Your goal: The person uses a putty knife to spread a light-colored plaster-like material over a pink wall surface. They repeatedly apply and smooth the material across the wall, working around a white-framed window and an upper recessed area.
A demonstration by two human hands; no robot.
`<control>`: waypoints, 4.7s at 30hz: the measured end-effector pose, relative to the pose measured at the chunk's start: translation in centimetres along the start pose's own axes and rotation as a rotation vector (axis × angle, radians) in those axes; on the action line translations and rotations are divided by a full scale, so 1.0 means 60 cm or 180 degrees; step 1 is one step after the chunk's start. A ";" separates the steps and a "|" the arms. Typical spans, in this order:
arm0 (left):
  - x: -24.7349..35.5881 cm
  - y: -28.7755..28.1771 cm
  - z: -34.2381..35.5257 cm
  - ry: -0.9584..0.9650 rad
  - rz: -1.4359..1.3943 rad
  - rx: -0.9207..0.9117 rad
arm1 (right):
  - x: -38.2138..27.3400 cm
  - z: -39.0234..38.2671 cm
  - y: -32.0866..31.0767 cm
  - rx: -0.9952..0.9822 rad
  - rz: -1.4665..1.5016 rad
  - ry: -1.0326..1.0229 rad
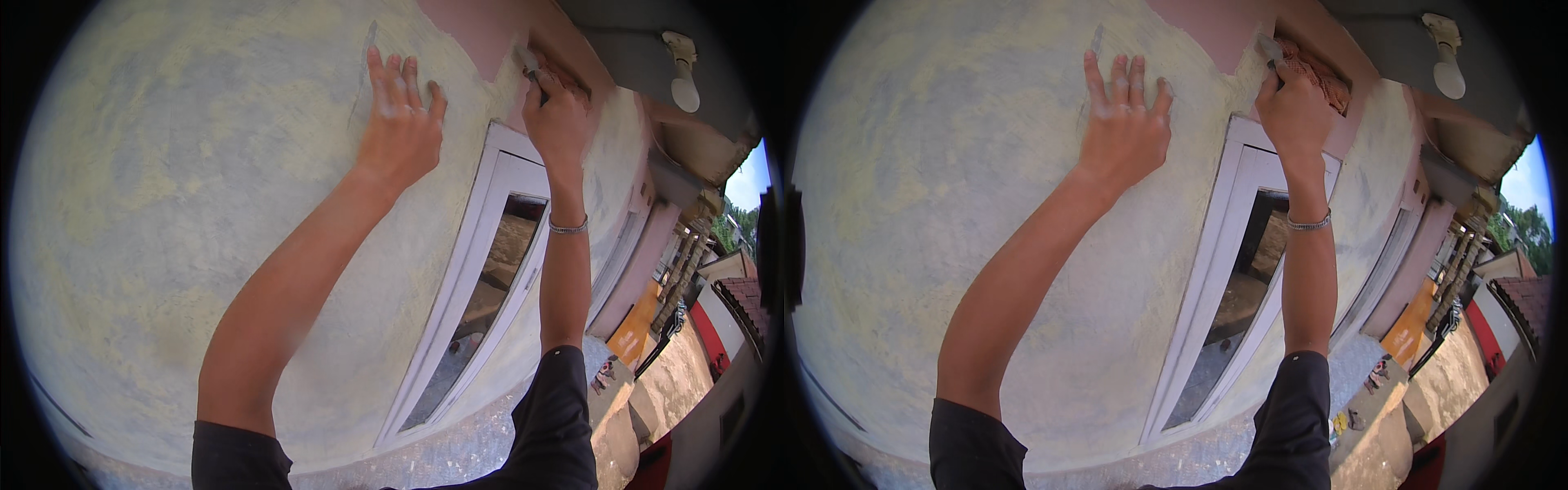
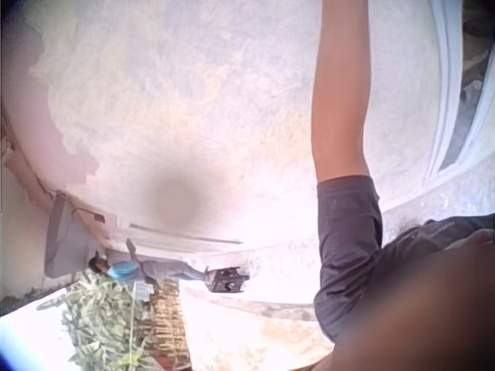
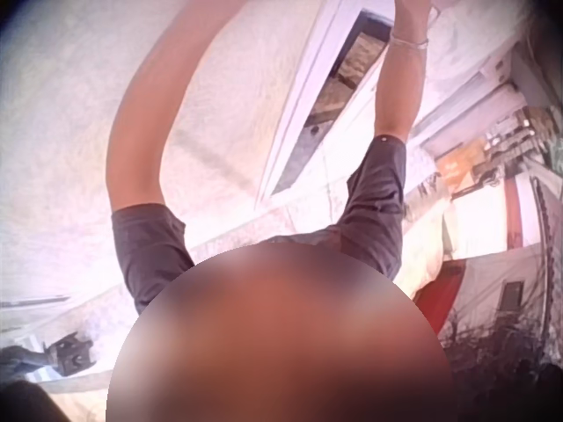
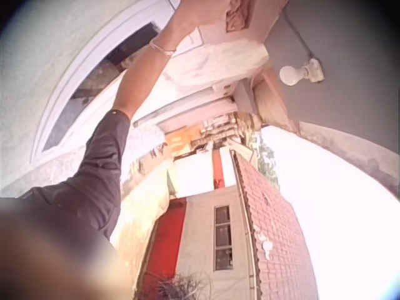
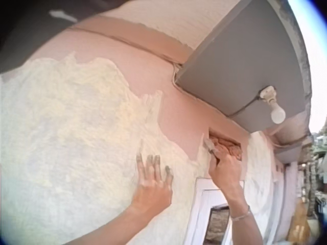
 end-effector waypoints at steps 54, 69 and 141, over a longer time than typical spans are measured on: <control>-0.004 -0.036 -0.030 -0.0065 -0.0356 -0.0284 | -0.198 -1.032 -0.402 -0.7210 0.3888 0.2397; 0.115 -0.409 -0.824 -0.4194 -0.1844 -0.3271 | 0.063 -0.879 -0.238 -0.4212 0.4572 0.4733; -0.075 -0.074 -0.145 -0.0632 0.0103 -0.0344 | 0.139 -0.015 0.008 -0.0510 0.0859 -0.2068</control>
Point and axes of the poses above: each hand's wrist, its own z-axis towards the middle knuckle, its own y-axis out of the palm, x = y × z, the point moved 4 cm from there along z, towards the middle knuckle, and after that the axes turned 5 degrees about -y, right-handed, at the moved point
